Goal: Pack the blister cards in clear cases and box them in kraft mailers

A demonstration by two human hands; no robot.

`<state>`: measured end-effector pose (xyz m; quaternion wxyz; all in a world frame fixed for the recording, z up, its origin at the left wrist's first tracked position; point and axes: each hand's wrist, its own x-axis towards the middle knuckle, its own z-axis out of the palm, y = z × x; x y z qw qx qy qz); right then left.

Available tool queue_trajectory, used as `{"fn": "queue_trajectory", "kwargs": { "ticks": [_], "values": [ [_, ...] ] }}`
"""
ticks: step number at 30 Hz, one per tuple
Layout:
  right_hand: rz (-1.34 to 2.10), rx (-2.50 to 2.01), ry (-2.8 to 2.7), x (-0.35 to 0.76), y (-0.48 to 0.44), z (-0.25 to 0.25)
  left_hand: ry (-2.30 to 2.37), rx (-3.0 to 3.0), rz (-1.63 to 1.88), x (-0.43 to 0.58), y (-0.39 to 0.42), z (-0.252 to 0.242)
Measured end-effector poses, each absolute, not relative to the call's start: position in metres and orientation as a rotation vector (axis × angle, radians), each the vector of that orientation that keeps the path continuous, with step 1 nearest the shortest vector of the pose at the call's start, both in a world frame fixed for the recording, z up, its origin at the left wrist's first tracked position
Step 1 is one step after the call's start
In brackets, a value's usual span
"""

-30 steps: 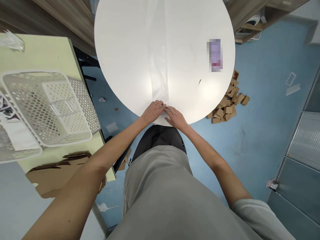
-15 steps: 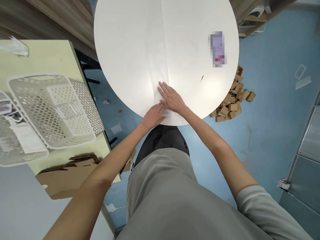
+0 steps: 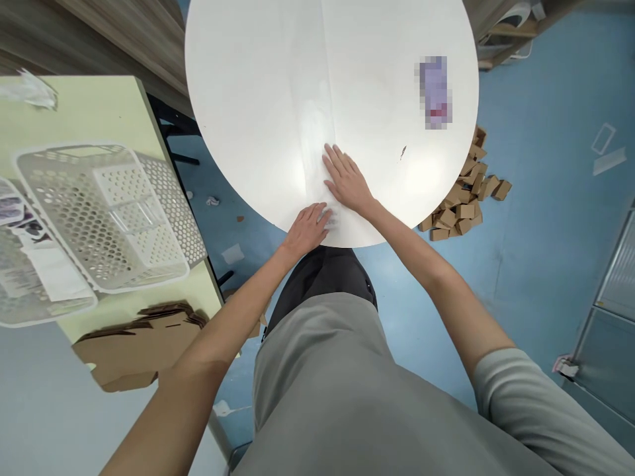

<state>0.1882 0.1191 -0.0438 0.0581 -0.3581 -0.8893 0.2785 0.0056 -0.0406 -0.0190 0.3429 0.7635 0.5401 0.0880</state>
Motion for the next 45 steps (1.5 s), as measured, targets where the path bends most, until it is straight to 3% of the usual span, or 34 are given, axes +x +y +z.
{"fn": "queue_trajectory", "kwargs": {
  "ticks": [10,18,37,45],
  "values": [
    [1.001,-0.964,-2.865,0.25,0.024,-0.015,1.357,1.981,0.34,-0.002,-0.036,-0.03],
    [0.945,-0.987,-2.916,0.241,0.029,-0.016,1.332,1.95,0.4,-0.01,-0.03,-0.034],
    [1.232,-1.057,-2.738,0.243,0.062,0.01,1.326,1.857,0.301,-0.017,-0.035,-0.019],
    [1.205,-1.051,-2.64,0.238,0.054,-0.006,1.305,1.767,0.323,-0.027,-0.02,-0.004]
  ]
}}
